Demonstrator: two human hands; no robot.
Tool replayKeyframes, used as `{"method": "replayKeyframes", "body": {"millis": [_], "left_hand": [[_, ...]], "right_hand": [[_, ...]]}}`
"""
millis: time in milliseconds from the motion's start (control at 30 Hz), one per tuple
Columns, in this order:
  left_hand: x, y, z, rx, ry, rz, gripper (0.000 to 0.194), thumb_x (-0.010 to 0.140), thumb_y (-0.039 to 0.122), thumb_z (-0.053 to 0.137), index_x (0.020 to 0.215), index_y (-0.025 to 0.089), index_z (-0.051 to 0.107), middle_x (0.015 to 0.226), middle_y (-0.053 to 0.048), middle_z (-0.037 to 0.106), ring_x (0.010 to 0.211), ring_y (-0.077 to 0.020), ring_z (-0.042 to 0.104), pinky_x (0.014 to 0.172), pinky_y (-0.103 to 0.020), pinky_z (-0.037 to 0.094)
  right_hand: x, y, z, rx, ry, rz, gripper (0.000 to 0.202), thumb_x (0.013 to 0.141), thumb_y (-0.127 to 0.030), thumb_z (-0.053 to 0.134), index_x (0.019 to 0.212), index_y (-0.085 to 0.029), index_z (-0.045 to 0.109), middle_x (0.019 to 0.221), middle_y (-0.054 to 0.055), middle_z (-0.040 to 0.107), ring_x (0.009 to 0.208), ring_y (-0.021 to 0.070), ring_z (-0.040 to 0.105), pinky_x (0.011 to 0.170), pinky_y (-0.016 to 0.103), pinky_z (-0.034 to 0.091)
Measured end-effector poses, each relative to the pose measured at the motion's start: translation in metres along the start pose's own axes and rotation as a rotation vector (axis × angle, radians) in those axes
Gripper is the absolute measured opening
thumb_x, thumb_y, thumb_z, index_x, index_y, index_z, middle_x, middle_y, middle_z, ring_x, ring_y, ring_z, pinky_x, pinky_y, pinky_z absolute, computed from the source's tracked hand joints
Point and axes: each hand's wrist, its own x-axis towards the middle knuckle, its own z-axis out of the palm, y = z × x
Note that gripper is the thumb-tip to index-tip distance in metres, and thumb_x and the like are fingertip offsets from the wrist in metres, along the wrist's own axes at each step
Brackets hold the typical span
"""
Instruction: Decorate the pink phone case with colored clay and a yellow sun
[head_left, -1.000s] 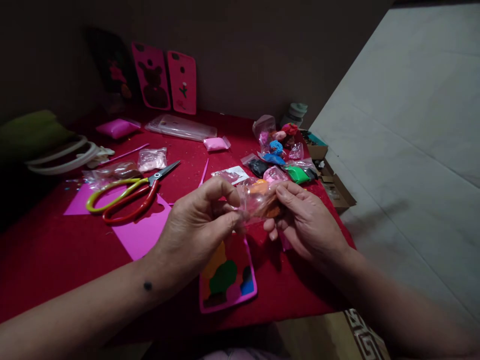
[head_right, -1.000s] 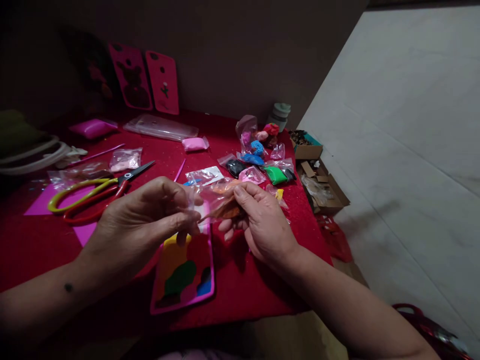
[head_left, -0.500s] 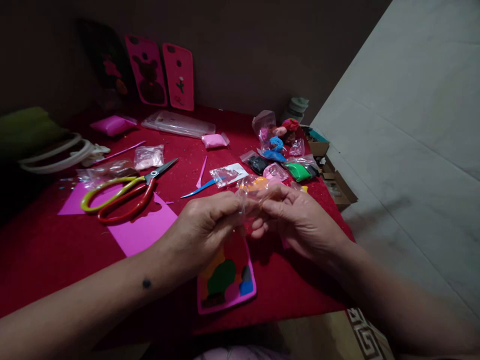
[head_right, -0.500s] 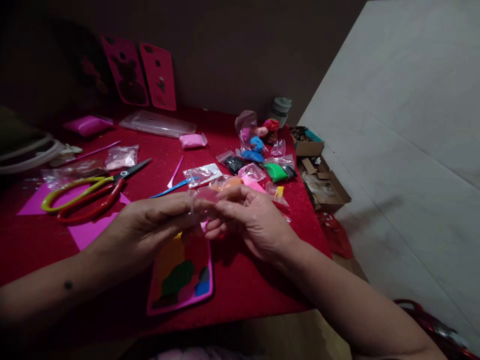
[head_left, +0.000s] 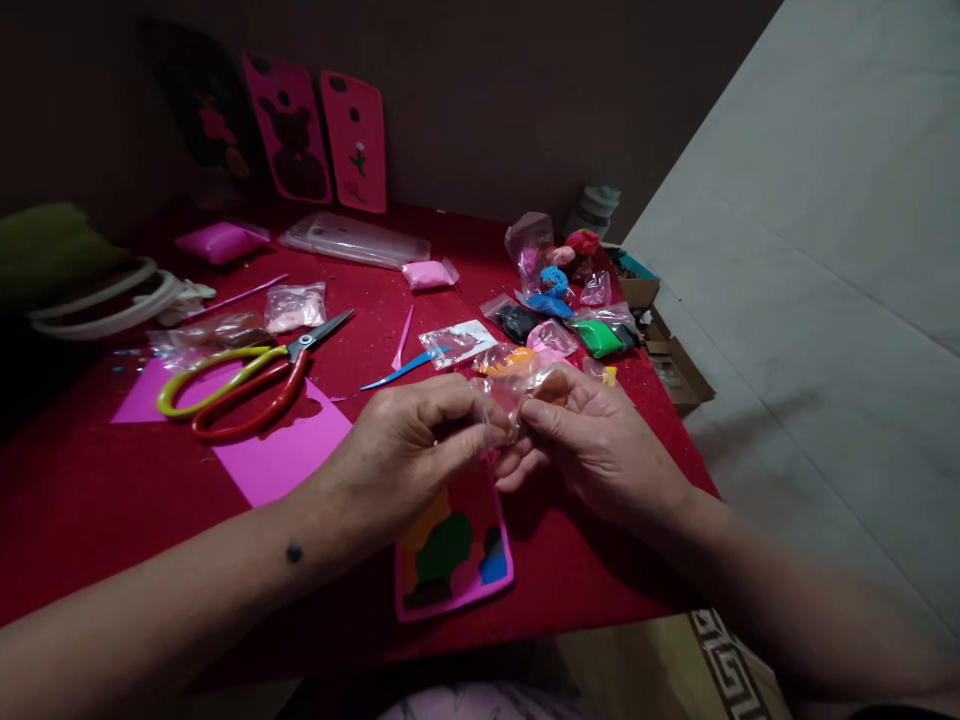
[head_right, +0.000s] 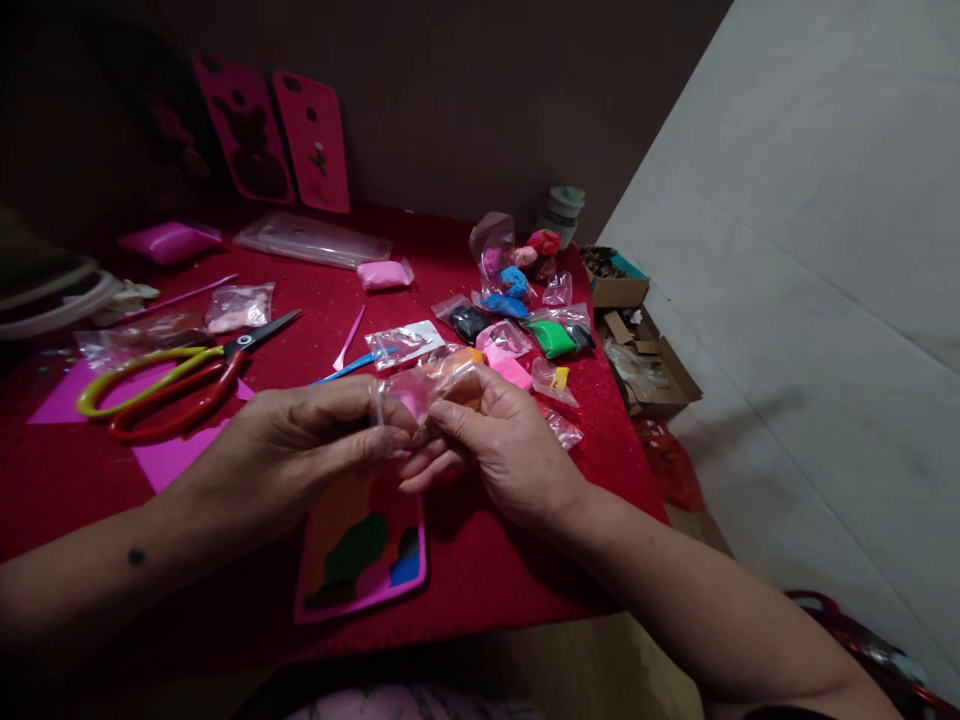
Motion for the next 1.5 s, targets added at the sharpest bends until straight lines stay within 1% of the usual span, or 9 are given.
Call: {"method": "replayKeyframes", "body": {"millis": [133, 333, 500, 667, 767, 900, 1133, 1300, 1500], "left_hand": [[-0.0010, 0.0004, -0.0001, -0.003, 0.040, 0.044, 0.015, 0.085, 0.013, 0.060, 0.088, 0.011, 0.075, 0.083, -0.005, 0.074, 0.077, -0.0128, 0.067, 0.072, -0.021, 0.050], [-0.0008, -0.0002, 0.0022, -0.054, 0.003, -0.003, 0.019, 0.086, 0.018, 0.061, 0.095, 0.012, 0.076, 0.088, -0.007, 0.075, 0.081, -0.0151, 0.069, 0.073, -0.023, 0.052], [-0.0025, 0.0016, 0.0045, 0.046, 0.046, 0.055, 0.017, 0.086, 0.019, 0.060, 0.084, 0.014, 0.076, 0.080, -0.004, 0.071, 0.074, -0.0139, 0.066, 0.068, -0.023, 0.049], [-0.0026, 0.0054, 0.0005, -0.056, -0.050, -0.023, 0.022, 0.087, 0.022, 0.057, 0.071, 0.015, 0.068, 0.070, 0.000, 0.064, 0.066, -0.0114, 0.060, 0.063, -0.022, 0.046], [-0.0009, 0.0069, -0.0020, -0.046, -0.053, -0.024, 0.021, 0.087, 0.019, 0.056, 0.069, 0.015, 0.064, 0.067, 0.002, 0.060, 0.063, -0.0097, 0.055, 0.059, -0.021, 0.044], [0.0004, 0.0068, -0.0027, -0.050, -0.035, 0.011, 0.021, 0.088, 0.013, 0.053, 0.069, 0.015, 0.063, 0.072, 0.001, 0.063, 0.066, -0.0089, 0.057, 0.063, -0.019, 0.046], [-0.0002, 0.0024, -0.0005, -0.112, -0.031, -0.082, 0.013, 0.086, 0.016, 0.061, 0.091, 0.016, 0.073, 0.086, -0.002, 0.073, 0.080, -0.0130, 0.066, 0.075, -0.021, 0.050], [-0.0003, 0.0026, 0.0019, -0.125, -0.045, -0.082, 0.011, 0.084, 0.018, 0.063, 0.080, 0.016, 0.073, 0.079, -0.002, 0.070, 0.075, -0.0134, 0.066, 0.070, -0.022, 0.050], [-0.0006, 0.0087, 0.0018, -0.113, -0.095, -0.044, 0.020, 0.085, 0.015, 0.058, 0.065, 0.016, 0.062, 0.066, 0.002, 0.062, 0.061, -0.0088, 0.057, 0.057, -0.018, 0.045]], "right_hand": [[0.0013, -0.0013, -0.0004, 0.001, -0.005, 0.006, 0.018, 0.087, -0.024, 0.067, 0.087, -0.018, 0.050, 0.072, 0.000, 0.073, 0.059, 0.0158, 0.073, 0.056, 0.028, 0.063], [-0.0010, 0.0004, 0.0005, -0.030, 0.013, 0.033, 0.015, 0.090, -0.025, 0.062, 0.089, -0.018, 0.047, 0.072, 0.002, 0.073, 0.057, 0.0168, 0.073, 0.054, 0.029, 0.063], [-0.0047, -0.0010, 0.0052, -0.039, -0.019, 0.064, 0.017, 0.092, -0.030, 0.059, 0.092, -0.020, 0.045, 0.072, 0.001, 0.072, 0.057, 0.0175, 0.073, 0.054, 0.031, 0.063], [-0.0043, -0.0015, 0.0047, -0.002, -0.062, 0.050, 0.018, 0.092, -0.030, 0.060, 0.089, -0.021, 0.045, 0.066, -0.003, 0.067, 0.054, 0.0181, 0.072, 0.053, 0.031, 0.062], [-0.0029, -0.0016, 0.0018, 0.009, -0.053, 0.023, 0.016, 0.092, -0.028, 0.059, 0.089, -0.020, 0.047, 0.067, -0.002, 0.069, 0.055, 0.0172, 0.072, 0.053, 0.029, 0.062], [-0.0026, -0.0030, -0.0003, 0.038, -0.047, 0.016, 0.010, 0.094, -0.025, 0.057, 0.096, -0.019, 0.049, 0.074, 0.000, 0.072, 0.057, 0.0158, 0.073, 0.053, 0.027, 0.062], [-0.0027, -0.0016, 0.0006, 0.003, -0.016, 0.029, 0.012, 0.094, -0.026, 0.057, 0.093, -0.019, 0.047, 0.074, 0.000, 0.071, 0.056, 0.0157, 0.072, 0.051, 0.027, 0.062], [-0.0042, -0.0006, 0.0032, -0.039, -0.011, 0.083, 0.018, 0.092, -0.032, 0.059, 0.092, -0.021, 0.044, 0.067, -0.002, 0.068, 0.054, 0.0178, 0.072, 0.050, 0.028, 0.061], [-0.0074, -0.0008, 0.0072, -0.020, -0.038, 0.053, 0.019, 0.089, -0.030, 0.063, 0.091, -0.022, 0.045, 0.067, -0.006, 0.064, 0.051, 0.0163, 0.070, 0.050, 0.030, 0.061]]}}
